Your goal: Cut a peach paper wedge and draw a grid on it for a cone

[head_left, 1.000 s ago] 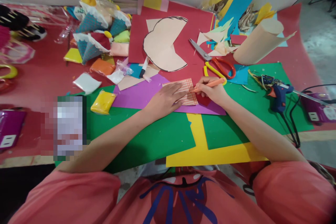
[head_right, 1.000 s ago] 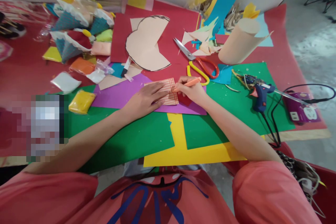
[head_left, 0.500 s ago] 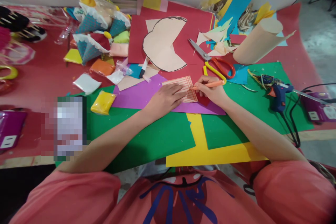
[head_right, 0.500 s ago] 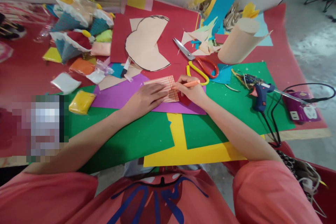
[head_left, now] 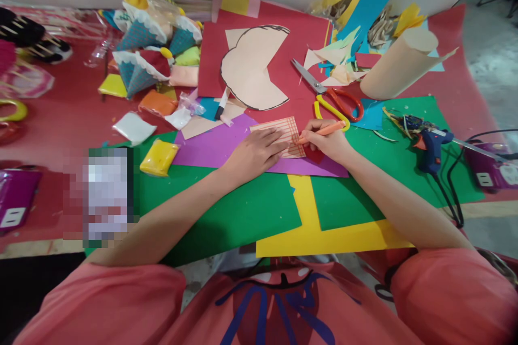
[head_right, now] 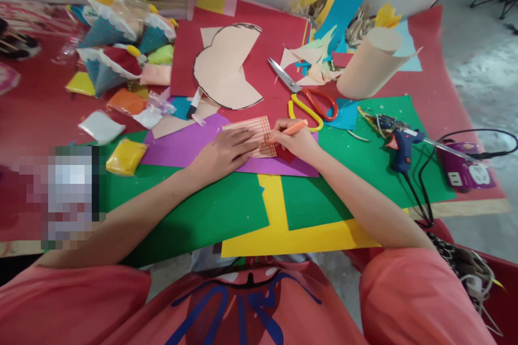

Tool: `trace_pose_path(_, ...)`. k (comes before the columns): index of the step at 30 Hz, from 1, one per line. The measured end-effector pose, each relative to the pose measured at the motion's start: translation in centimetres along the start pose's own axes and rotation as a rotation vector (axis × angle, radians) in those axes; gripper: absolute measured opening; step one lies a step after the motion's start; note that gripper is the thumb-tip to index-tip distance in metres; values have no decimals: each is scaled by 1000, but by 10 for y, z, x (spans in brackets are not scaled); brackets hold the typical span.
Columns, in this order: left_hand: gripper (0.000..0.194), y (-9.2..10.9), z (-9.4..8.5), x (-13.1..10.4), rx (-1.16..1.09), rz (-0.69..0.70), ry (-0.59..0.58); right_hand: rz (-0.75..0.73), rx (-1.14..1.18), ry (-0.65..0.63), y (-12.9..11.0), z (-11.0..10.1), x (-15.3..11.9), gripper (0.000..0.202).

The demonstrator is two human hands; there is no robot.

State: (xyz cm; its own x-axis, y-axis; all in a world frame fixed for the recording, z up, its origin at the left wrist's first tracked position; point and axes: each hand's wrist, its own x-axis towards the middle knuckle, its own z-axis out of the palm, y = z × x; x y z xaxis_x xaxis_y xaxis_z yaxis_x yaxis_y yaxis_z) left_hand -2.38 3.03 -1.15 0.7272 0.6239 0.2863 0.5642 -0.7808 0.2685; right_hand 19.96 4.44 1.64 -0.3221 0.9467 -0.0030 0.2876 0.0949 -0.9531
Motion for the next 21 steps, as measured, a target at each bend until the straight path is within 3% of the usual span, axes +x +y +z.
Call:
trace_pose_path(8, 35, 1, -1, 0, -25, -48, -10, -34, 11, 97, -3, 0, -4, 22)
trace_pose_path(21, 34, -3, 3, -1, -13, -6, -12, -68, -15, 49, 7, 0, 0, 22)
